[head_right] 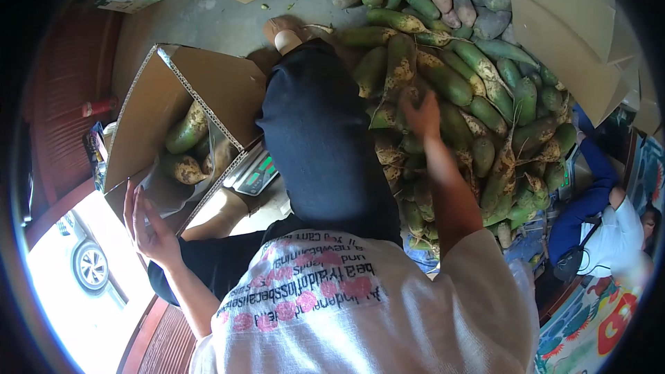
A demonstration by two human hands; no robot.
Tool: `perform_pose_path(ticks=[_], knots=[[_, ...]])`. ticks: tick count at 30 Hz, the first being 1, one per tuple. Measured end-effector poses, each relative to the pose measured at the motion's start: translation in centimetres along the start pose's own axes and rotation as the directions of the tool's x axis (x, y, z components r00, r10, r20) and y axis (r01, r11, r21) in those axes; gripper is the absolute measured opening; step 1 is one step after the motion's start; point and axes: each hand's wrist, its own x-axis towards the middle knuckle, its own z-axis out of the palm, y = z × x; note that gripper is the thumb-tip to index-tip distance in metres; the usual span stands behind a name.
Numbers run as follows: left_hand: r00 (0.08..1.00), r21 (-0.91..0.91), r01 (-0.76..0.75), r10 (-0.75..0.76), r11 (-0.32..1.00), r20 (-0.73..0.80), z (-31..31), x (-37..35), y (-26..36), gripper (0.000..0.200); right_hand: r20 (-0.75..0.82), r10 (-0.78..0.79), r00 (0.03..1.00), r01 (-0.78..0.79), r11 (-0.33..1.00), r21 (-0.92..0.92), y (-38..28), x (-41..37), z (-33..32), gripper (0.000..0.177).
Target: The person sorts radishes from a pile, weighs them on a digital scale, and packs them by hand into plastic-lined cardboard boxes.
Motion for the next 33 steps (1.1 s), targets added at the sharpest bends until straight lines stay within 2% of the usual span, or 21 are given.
perform_pose_path(ticks=[2, 3, 6, 9, 12, 15, 18, 20, 21, 22, 23, 24, 26, 29, 30, 31, 32, 33], knots=[[1.0, -0.013, 0.011, -0.011, 1.0, -0.009, 0.0, 0.0, 0.0, 0.027, 0.04, 0.036, 0.999, -0.026, 0.972, -0.235, -0.3, -1.4, 2.2, 0.08], [1.0, -0.02, 0.019, -0.019, 1.0, -0.007, 0.0, -0.1, 0.1, 0.027, 0.142, 0.127, 0.982, -0.086, 0.961, -0.262, -0.3, -1.4, 2.6, 0.09], [1.0, -0.001, 0.022, -0.022, 1.0, -0.007, -0.2, -0.2, -0.3, 0.026, 0.176, 0.247, 0.953, -0.23, 0.967, -0.108, -1.8, -2.5, 2.6, 0.092], [1.0, 0.055, -0.011, 0.011, 0.998, -0.006, -0.1, -0.3, -0.9, 0.028, 0.024, -0.026, 0.999, 0.022, 0.985, 0.17, 5.0, -1.7, 5.2, 0.091], [0.997, -0.022, 0.072, -0.072, 0.997, -0.014, -0.1, -0.3, -0.5, 0.029, -0.041, 0.014, 0.999, 0.001, 0.939, 0.343, 2.1, -2.6, 0.8, 0.092], [0.999, -0.005, 0.029, -0.029, 1.0, -0.019, 0.0, -0.2, -0.5, 0.028, -0.109, -0.128, 0.986, 0.157, 0.937, 0.312, -1.9, 0.9, -2.1, 0.091], [1.0, -0.034, 0.012, -0.013, 0.999, -0.026, 0.1, -0.3, -0.6, 0.028, 0.05, -0.117, 0.992, 0.09, 0.924, 0.372, -3.0, 9.4, -1.8, 0.087], [1.0, -0.024, 0.011, -0.012, 1.0, -0.02, -0.2, -0.2, -0.5, 0.028, 0.122, -0.133, 0.984, 0.062, 0.882, 0.467, -6.5, 13.3, -3.0, 0.084], [1.0, -0.022, 0.011, -0.011, 1.0, -0.018, -0.3, -0.3, -0.5, 0.028, 0.077, -0.131, 0.988, 0.092, 0.92, 0.382, -8.9, 14.9, -4.0, 0.083], [1.0, -0.021, 0.025, -0.025, 0.999, -0.017, -0.3, -0.4, -0.6, 0.028, 0.106, -0.086, 0.991, 0.04, 0.927, 0.372, -9.5, 17.9, -4.4, 0.085], [0.999, -0.021, 0.037, -0.038, 0.999, -0.018, -0.3, -0.5, -0.6, 0.028, 0.143, -0.115, 0.983, 0.038, 0.889, 0.456, -11.9, 18.5, -6.2, 0.088], [0.999, -0.023, 0.046, -0.046, 0.999, -0.016, -0.3, -0.5, -0.6, 0.028, 0.189, -0.032, 0.981, -0.09, 0.793, 0.602, -14.0, 18.8, -7.6, 0.092], [0.999, -0.005, 0.045, -0.045, 0.999, -0.013, -0.2, -0.4, -0.6, 0.028, 0.226, -0.024, 0.974, -0.121, 0.785, 0.608, -14.0, 21.6, -9.3, 0.092], [0.999, 0.055, 0.047, -0.046, 0.997, -0.021, -0.2, -0.2, -0.5, 0.028, 0.502, 0.083, 0.861, -0.182, 0.972, 0.151, -11.6, 22.5, -10.5, 0.092], [0.999, 0.083, 0.049, -0.048, 0.995, -0.023, -0.2, -0.2, -0.5, 0.028, 0.52, 0.058, 0.852, 0.0, 0.994, -0.11, -10.7, 20.4, -10.6, 0.09], [0.994, 0.012, 0.098, -0.097, 0.995, -0.047, 0.0, -0.5, -0.7, 0.03, 0.522, 0.085, 0.848, 0.058, 0.966, -0.251, -8.6, 19.2, -9.5, 0.088], [0.994, 0.023, 0.103, -0.102, 0.994, -0.042, -0.1, -0.7, -0.8, 0.029, 0.637, -0.204, 0.744, 0.38, 0.912, -0.152, -1.6, 21.4, -7.2, 0.085], [0.994, 0.035, 0.107, -0.106, 0.994, -0.039, -0.3, -0.9, -0.9, 0.028, 0.621, 0.037, 0.783, 0.322, 0.829, -0.456, -4.8, 16.9, -8.1, 0.083]])
